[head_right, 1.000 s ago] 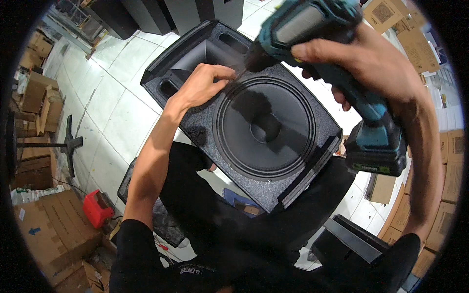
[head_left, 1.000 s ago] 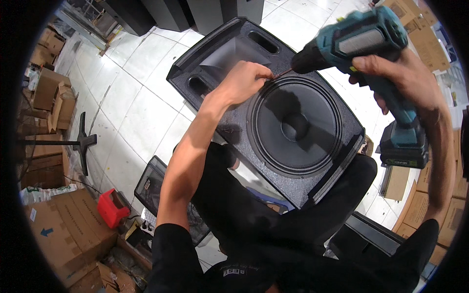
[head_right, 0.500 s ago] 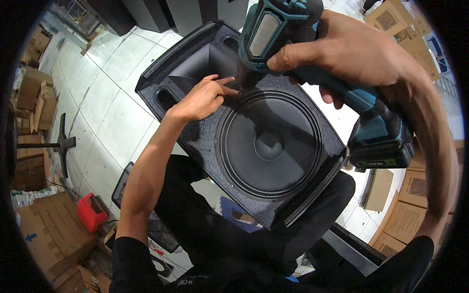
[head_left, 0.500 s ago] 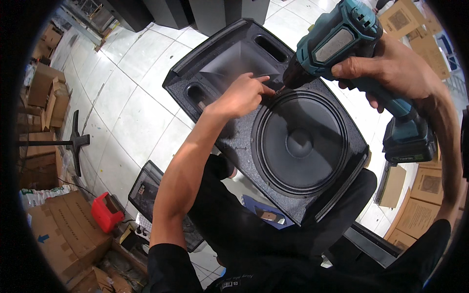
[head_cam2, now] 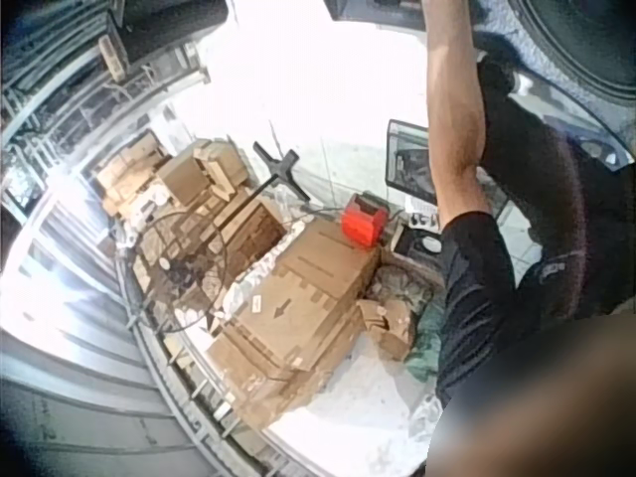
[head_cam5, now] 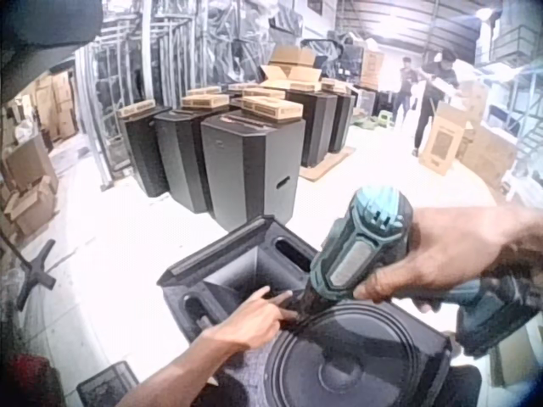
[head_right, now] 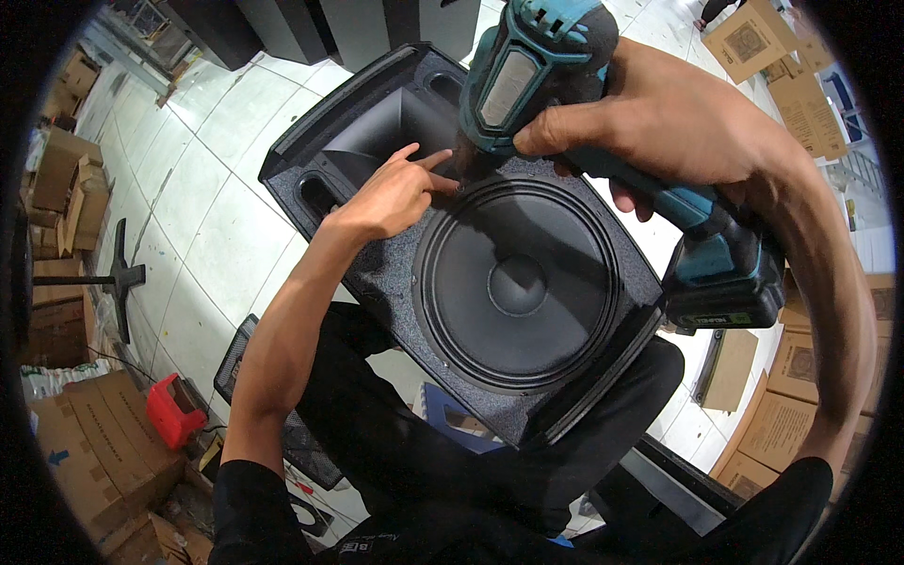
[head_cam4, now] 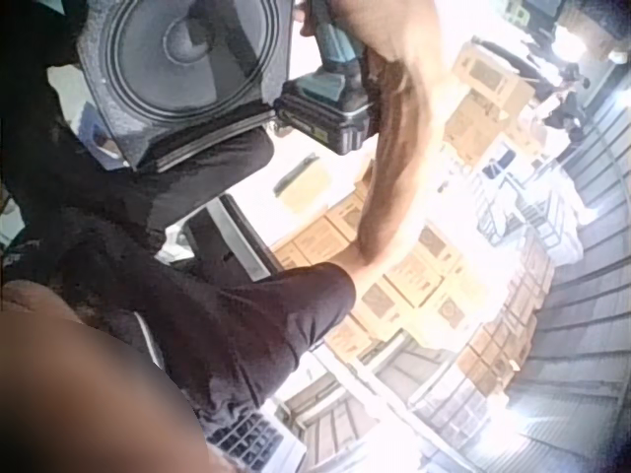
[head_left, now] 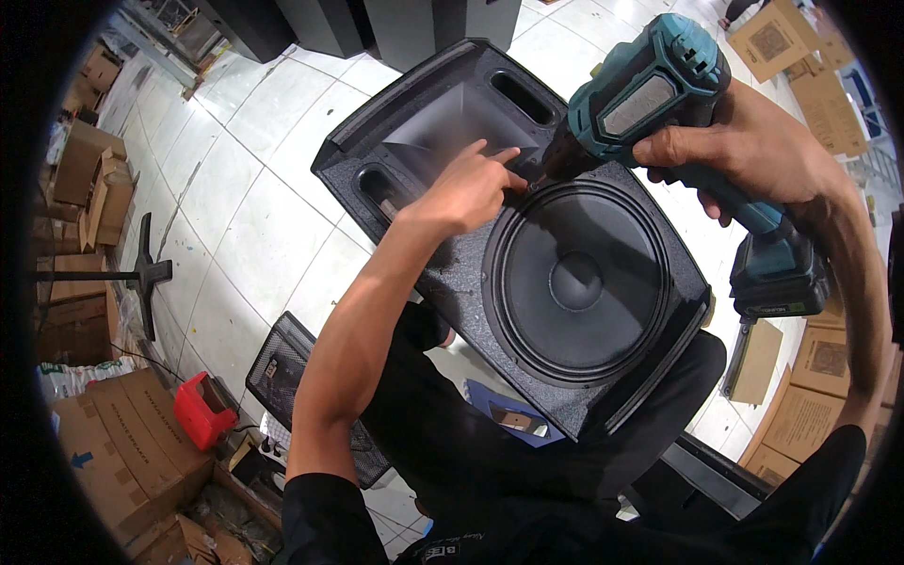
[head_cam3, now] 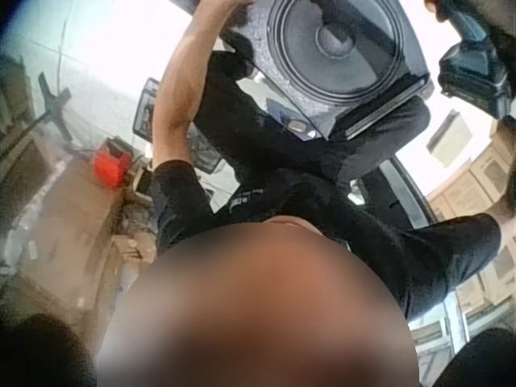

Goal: The person assembles a large black speaker by connecting internal wires, positioning the speaker cone, and securing it with screws using a cordless drill. The person works on the speaker while sitting on the floor in a warehouse-like room.

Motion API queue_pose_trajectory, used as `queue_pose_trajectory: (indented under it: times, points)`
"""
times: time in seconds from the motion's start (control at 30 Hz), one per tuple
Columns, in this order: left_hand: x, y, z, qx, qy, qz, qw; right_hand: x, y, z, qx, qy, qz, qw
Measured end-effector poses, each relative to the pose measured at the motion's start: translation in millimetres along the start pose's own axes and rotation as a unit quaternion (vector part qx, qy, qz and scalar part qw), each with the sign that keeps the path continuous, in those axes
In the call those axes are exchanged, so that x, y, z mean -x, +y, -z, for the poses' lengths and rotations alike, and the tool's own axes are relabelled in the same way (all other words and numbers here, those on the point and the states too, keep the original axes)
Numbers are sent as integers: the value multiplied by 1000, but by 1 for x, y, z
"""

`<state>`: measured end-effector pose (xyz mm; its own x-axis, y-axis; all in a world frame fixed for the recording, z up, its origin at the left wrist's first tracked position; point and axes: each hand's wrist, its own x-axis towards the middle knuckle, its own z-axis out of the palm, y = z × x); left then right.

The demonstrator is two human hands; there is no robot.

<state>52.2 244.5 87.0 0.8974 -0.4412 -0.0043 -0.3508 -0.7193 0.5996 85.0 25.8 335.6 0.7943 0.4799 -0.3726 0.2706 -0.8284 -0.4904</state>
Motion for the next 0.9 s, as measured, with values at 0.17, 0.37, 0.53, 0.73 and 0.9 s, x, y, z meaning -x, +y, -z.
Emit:
queue_pose_trajectory:
  times: [0.17, 0.37, 0.53, 0.73, 0.9]
  points:
    - [2, 8, 6, -18, 57, 2, 998, 0, 1, -1, 24, -4, -7, 1000]
    - [-5, 40, 26, 275, 320, -36, 906, 1, -2, -6, 47, 21, -34, 998]
    - [-3, 54, 38, 397, 284, -95, 868, -1, -6, -7, 53, 17, -29, 998]
    - [3, 58, 45, 401, 222, -105, 882, -4, -8, -9, 42, 13, -49, 998]
    - [4, 61, 48, 404, 230, -117, 878, -7, -11, -9, 44, -4, -60, 997]
